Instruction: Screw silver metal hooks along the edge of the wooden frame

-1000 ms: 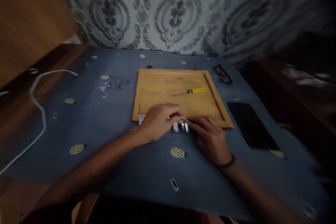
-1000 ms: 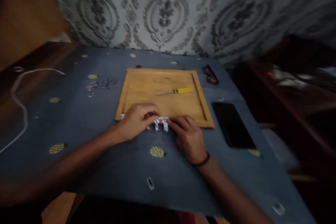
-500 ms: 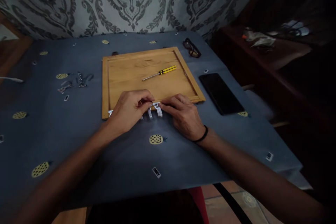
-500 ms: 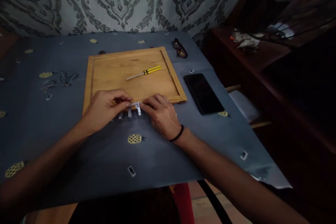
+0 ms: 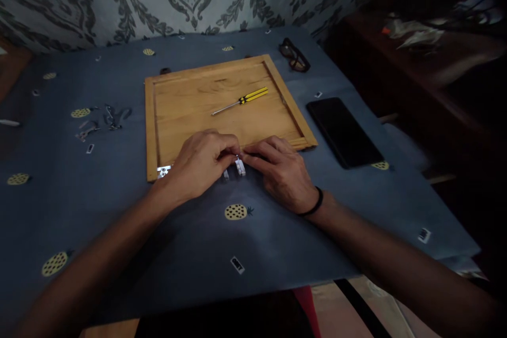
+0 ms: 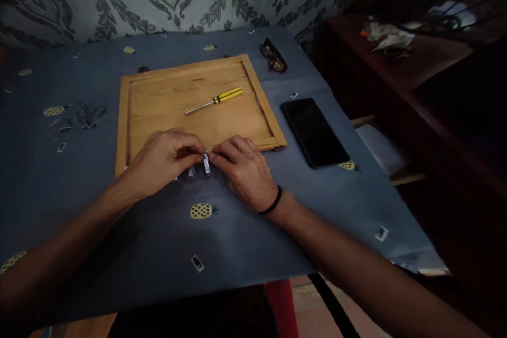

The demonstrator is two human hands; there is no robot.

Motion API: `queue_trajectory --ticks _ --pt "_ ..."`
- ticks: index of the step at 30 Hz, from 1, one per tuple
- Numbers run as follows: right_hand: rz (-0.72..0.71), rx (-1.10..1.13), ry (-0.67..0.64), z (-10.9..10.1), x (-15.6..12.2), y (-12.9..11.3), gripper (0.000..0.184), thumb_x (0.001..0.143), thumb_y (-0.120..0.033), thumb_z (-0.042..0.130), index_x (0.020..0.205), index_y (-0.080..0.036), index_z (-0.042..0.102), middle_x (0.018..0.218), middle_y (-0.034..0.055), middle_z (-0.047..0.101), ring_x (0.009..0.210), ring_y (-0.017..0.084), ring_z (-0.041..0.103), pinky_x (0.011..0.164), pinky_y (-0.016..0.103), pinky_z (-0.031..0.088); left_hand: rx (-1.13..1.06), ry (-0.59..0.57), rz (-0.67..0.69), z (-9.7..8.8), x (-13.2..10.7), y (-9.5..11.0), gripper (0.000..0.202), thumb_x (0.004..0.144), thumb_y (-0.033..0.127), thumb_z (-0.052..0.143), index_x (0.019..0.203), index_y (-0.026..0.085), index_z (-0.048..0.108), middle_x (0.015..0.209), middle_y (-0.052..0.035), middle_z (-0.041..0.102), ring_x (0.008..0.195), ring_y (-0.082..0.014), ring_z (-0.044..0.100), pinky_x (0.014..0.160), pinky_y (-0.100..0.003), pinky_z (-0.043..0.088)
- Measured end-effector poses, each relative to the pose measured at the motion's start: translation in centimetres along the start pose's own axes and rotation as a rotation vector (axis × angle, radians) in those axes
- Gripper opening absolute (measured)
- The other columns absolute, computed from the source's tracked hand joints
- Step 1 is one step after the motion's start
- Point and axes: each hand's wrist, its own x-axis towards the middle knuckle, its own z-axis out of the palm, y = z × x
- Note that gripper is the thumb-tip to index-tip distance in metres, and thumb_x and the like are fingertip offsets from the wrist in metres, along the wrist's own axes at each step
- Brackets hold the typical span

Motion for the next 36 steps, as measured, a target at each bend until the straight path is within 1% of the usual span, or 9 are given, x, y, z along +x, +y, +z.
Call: queue_trajectory --ticks 4,8,12,17,23,26,30,36 --pt "-0.005 -0.024 0.004 0.0 0.0 0.0 0.046 0.104 -0.006 0.046 0.131 -0.028 0.077 0.11 0.0068 0.078 0.099 0.023 0.059 0.085 0.039 0.05 0.014 -0.015 0.003 -0.1 0.2 0.0 0.014 0.087 0.01 0.077 0.085 0.023 0.082 0.078 0.0002 0.075 0.076 -0.0181 0.067 0.073 -0.028 0.047" --pt "-0.023 -0.047 0.023 0.0 0.0 0.0 0.048 0.104 -0.004 0.045 0.132 -0.027 0.076 0.11 0.0065 0.078 0.099 0.022 0.059 0.083 0.038 0.051 0.009 -0.023 -0.02 -0.1 0.4 0.1 0.016 0.084 0.007 0.08 0.084 0.023 0.083 0.078 0.0 0.074 0.077 -0.0187 0.067 0.075 -0.028 0.046" --pt "-0.001 -0.031 -0.018 -0.1 0.0 0.0 0.049 0.103 -0.005 0.045 0.133 -0.028 0.076 0.112 0.0066 0.078 0.101 0.023 0.06 0.085 0.04 0.052 0.002 -0.024 -0.006 0.0 0.4 0.1 0.016 0.083 0.007 0.08 0.083 0.023 0.083 0.078 -0.0002 0.075 0.077 -0.019 0.067 0.075 -0.029 0.046" --pt "-0.026 -0.056 0.005 -0.1 0.0 0.0 0.042 0.106 -0.007 0.044 0.124 -0.023 0.078 0.11 0.0081 0.078 0.1 0.022 0.059 0.085 0.038 0.051 0.007 -0.017 -0.01 0.1 0.5 0.0 0.014 0.083 0.01 0.078 0.082 0.023 0.082 0.078 0.0008 0.075 0.074 -0.017 0.066 0.071 -0.028 0.045" --pt "-0.005 -0.041 -0.01 0.1 -0.1 0.1 0.048 0.103 -0.005 0.049 0.133 -0.03 0.076 0.113 0.006 0.079 0.102 0.023 0.062 0.085 0.04 0.053 -0.109 -0.076 -0.117 -0.1 0.9 0.4 0.011 0.081 0.009 0.077 0.08 0.02 0.081 0.071 0.0022 0.073 0.066 -0.0139 0.062 0.064 -0.026 0.04" --pt "-0.016 -0.037 0.026 0.2 -0.1 0.2 0.049 0.102 -0.004 0.049 0.134 -0.031 0.076 0.111 0.0062 0.08 0.099 0.023 0.062 0.083 0.039 0.054 -0.132 -0.091 -0.156 -0.4 1.0 0.7 0.011 0.082 0.009 0.074 0.079 0.018 0.079 0.069 0.0025 0.072 0.066 -0.0128 0.061 0.064 -0.025 0.041" --pt "-0.045 -0.027 0.057 0.1 0.0 0.2 0.046 0.103 -0.005 0.049 0.132 -0.029 0.076 0.108 0.0065 0.08 0.097 0.023 0.062 0.081 0.038 0.053 -0.099 -0.097 -0.172 -0.8 0.9 1.0 0.01 0.083 0.008 0.074 0.08 0.017 0.079 0.068 0.0019 0.071 0.066 -0.0128 0.061 0.064 -0.026 0.041" --pt "-0.026 -0.002 0.008 0.0 -0.1 0.3 0.043 0.102 -0.005 0.05 0.128 -0.028 0.076 0.112 0.007 0.079 0.099 0.023 0.061 0.083 0.039 0.051 -0.026 -0.088 -0.166 -0.5 1.0 1.1 0.01 0.083 0.008 0.078 0.079 0.018 0.079 0.072 0.0023 0.072 0.068 -0.013 0.061 0.066 -0.026 0.041"
